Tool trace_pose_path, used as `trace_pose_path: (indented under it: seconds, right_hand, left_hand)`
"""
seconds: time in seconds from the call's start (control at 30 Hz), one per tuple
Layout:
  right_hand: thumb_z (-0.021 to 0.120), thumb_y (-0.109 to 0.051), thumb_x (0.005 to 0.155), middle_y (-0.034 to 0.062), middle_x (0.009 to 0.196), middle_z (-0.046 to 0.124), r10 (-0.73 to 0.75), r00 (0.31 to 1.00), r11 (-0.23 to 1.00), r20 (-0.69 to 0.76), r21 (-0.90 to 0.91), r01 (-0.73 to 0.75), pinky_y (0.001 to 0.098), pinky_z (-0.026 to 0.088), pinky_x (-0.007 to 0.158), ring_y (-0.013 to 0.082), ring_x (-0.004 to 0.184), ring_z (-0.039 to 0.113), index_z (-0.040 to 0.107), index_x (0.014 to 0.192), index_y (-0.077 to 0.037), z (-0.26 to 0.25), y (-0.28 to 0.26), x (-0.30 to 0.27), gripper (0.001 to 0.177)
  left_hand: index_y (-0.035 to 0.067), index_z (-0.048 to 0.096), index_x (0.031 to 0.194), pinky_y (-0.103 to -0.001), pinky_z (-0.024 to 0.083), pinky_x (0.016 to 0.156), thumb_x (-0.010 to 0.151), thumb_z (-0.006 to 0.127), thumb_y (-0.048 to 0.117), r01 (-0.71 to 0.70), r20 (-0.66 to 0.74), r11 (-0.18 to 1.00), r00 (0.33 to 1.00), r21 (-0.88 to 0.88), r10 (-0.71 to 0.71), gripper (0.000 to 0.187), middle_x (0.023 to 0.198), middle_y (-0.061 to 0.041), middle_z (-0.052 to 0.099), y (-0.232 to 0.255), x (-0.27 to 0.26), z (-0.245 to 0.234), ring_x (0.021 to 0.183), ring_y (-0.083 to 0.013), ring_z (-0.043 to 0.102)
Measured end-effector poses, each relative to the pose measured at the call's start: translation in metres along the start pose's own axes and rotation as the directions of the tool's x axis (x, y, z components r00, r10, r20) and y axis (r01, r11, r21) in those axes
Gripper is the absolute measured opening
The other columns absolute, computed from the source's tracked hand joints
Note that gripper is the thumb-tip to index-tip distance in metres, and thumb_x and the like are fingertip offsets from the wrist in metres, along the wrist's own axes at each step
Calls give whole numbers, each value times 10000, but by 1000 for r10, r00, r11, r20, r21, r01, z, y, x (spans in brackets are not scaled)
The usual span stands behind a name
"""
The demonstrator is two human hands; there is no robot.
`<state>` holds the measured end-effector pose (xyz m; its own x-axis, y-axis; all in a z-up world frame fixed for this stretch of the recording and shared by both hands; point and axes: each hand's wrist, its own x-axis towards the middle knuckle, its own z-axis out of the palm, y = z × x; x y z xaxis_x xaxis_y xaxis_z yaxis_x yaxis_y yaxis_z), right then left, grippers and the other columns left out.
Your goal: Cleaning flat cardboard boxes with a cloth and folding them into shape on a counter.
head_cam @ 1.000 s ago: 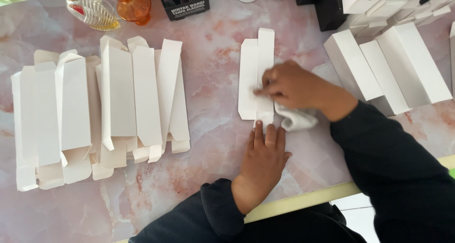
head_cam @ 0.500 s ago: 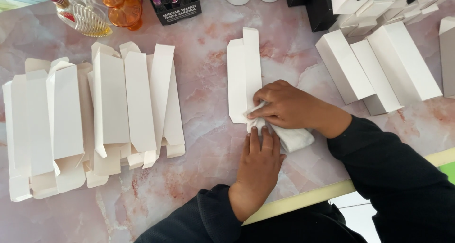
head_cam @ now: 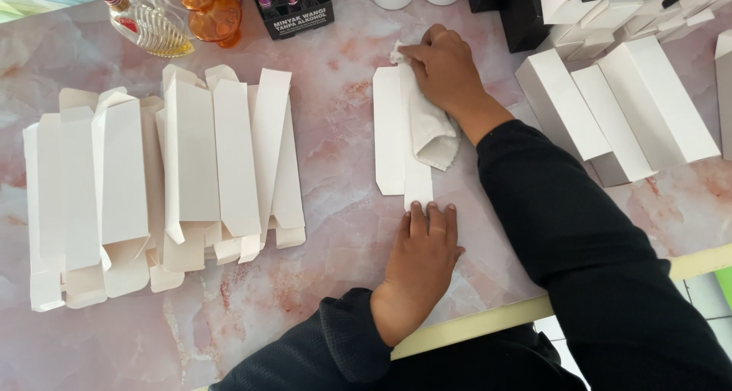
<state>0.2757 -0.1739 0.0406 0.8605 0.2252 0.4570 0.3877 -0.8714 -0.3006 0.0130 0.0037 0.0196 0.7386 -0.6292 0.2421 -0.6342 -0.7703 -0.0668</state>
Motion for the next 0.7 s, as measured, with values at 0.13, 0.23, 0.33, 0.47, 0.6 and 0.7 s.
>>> trace_pose_path:
  seconds: [0.13, 0.23, 0.33, 0.47, 0.6, 0.7]
  right_hand:
    - [589, -106, 1049, 131, 982, 564, -6, 1000, 998, 0, -61, 6, 460, 432, 737, 350, 870, 539, 779, 1260, -135, -8, -13, -5, 286]
    - [485, -229, 1062, 155, 1147, 539, 43, 978, 995, 204, -99, -23, 524, 376, 878, 383, 1059, 502, 676, 1371, -180, -25, -29, -12, 366]
    - [511, -298, 1064, 137, 1247, 595, -41, 919, 999, 392, 46, 25, 550, 307, 1026, 391, 1222, 461, 665, 1400, -301, -32, -41, -24, 370]
    - [617, -258, 1002, 48, 1208, 633, -383, 880, 920, 280, 199, 337, 498, 345, 997, 313, 1146, 552, 730, 1265, -343, -15, -52, -52, 298]
    - [653, -215, 936, 58, 1153, 667, -446, 834, 894, 325, 218, 393, 545, 394, 992, 357, 1151, 589, 789, 1169, -283, -30, -76, -79, 278]
    - [638, -251, 962, -3, 1168, 684, -504, 784, 859, 363, 304, 411, 526, 361, 1023, 321, 1203, 562, 799, 1129, -323, -43, -66, -107, 242]
  left_hand:
    - [103, 494, 1513, -467, 483, 1087, 971, 586, 521, 21, -7, 1000, 1000, 7, -21, 690, 1411, -173, 563, 1, -1, -3, 1339, -418, 519]
    - [113, 496, 1506, -457, 484, 1086, 951, 613, 529, 33, 4, 999, 999, -25, -33, 703, 1408, -171, 565, 0, 0, -4, 1347, -419, 513]
    - [109, 498, 1502, -458, 488, 1074, 956, 603, 537, 22, 3, 1000, 1000, -15, -22, 702, 1417, -167, 572, -2, 2, -5, 1343, -419, 519]
    - [55, 546, 1433, -492, 506, 1063, 919, 688, 482, 33, 8, 991, 999, -134, -32, 683, 1337, -205, 578, -9, 8, -24, 1304, -443, 552]
    - [2, 609, 1365, -546, 515, 1059, 917, 720, 399, 23, 13, 969, 1000, -245, -20, 609, 1296, -263, 580, -10, 9, -25, 1273, -497, 576]
    - [3, 673, 1257, -532, 522, 1054, 900, 740, 413, 33, -3, 969, 999, -245, -35, 548, 1299, -263, 576, -5, 4, -13, 1267, -489, 585]
